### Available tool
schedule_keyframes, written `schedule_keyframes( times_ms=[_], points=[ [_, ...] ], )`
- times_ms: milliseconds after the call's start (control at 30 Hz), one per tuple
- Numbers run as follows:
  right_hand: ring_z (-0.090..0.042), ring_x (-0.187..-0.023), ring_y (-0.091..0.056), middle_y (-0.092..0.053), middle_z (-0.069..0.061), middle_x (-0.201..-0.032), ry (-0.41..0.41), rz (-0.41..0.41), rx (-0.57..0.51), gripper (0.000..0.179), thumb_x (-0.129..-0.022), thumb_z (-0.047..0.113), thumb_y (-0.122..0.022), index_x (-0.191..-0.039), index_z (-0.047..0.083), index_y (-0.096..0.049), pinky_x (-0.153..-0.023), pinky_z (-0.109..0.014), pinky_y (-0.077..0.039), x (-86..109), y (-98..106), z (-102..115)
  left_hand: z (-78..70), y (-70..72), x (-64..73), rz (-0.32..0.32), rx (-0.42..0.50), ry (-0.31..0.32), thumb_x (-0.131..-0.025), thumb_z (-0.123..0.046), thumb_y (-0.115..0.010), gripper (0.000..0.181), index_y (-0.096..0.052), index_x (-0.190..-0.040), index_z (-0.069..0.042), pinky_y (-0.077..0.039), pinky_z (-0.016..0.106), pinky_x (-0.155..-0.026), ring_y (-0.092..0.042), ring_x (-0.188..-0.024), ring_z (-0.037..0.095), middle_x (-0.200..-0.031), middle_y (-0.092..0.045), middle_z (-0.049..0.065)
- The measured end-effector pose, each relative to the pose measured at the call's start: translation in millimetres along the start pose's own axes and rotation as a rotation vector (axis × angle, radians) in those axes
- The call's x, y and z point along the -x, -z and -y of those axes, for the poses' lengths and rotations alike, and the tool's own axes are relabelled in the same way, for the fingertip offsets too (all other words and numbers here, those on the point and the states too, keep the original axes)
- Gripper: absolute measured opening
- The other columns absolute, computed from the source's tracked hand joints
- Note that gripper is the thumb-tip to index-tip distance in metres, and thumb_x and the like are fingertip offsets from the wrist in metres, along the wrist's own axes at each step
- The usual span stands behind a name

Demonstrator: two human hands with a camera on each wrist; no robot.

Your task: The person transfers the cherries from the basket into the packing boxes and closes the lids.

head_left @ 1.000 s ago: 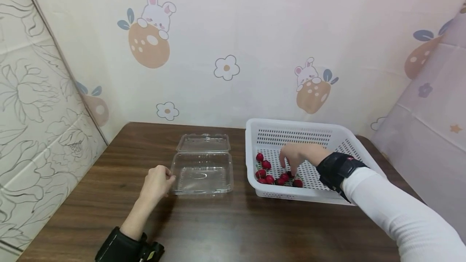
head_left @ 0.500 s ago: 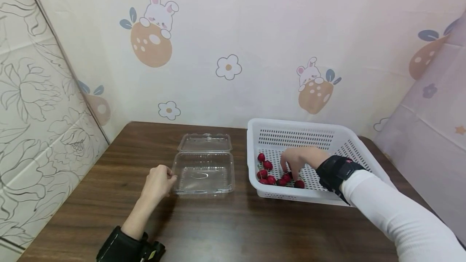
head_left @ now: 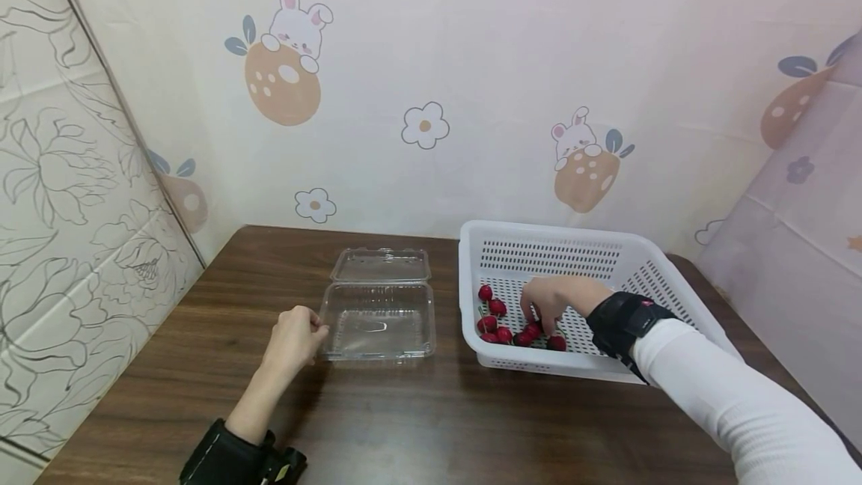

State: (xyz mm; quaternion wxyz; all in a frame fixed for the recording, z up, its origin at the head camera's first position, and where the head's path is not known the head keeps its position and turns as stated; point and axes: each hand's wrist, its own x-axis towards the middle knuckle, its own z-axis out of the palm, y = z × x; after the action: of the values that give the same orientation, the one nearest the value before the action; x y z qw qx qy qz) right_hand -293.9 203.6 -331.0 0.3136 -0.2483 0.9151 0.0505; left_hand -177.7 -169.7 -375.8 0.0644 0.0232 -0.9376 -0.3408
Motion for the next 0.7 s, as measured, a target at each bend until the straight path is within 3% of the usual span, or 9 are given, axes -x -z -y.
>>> schedule_keyframes(
  times_ms=[467,700],
  points=[
    [-0.014,-0.068,-0.051,-0.057,-0.001,-0.076,0.06,-0.072,-0.009,0.026,-0.064,-0.004,-0.072,-0.084,0.01,-0.064,-0.062,-0.03,-0.047,6.9,5,-3,1.0,1.1,-0.8,-0.001,-0.004,0.014,-0.078,-0.001,-0.056,0.013,-0.061,-0.082,0.011,-0.044,0.025,-0.04,-0.052,-0.033,0.012,-0.055,-0.058,0.005],
    [-0.011,-0.068,-0.052,-0.058,-0.002,-0.076,0.108,-0.145,0.013,0.025,-0.063,-0.004,-0.071,-0.085,0.007,-0.064,-0.062,-0.027,-0.046,12.6,9,-6,1.4,1.3,-0.8,-0.006,-0.004,0.006,-0.078,-0.001,-0.056,0.014,-0.061,-0.081,0.011,-0.045,0.026,-0.041,-0.053,-0.034,0.014,-0.056,-0.059,0.007]
  ],
)
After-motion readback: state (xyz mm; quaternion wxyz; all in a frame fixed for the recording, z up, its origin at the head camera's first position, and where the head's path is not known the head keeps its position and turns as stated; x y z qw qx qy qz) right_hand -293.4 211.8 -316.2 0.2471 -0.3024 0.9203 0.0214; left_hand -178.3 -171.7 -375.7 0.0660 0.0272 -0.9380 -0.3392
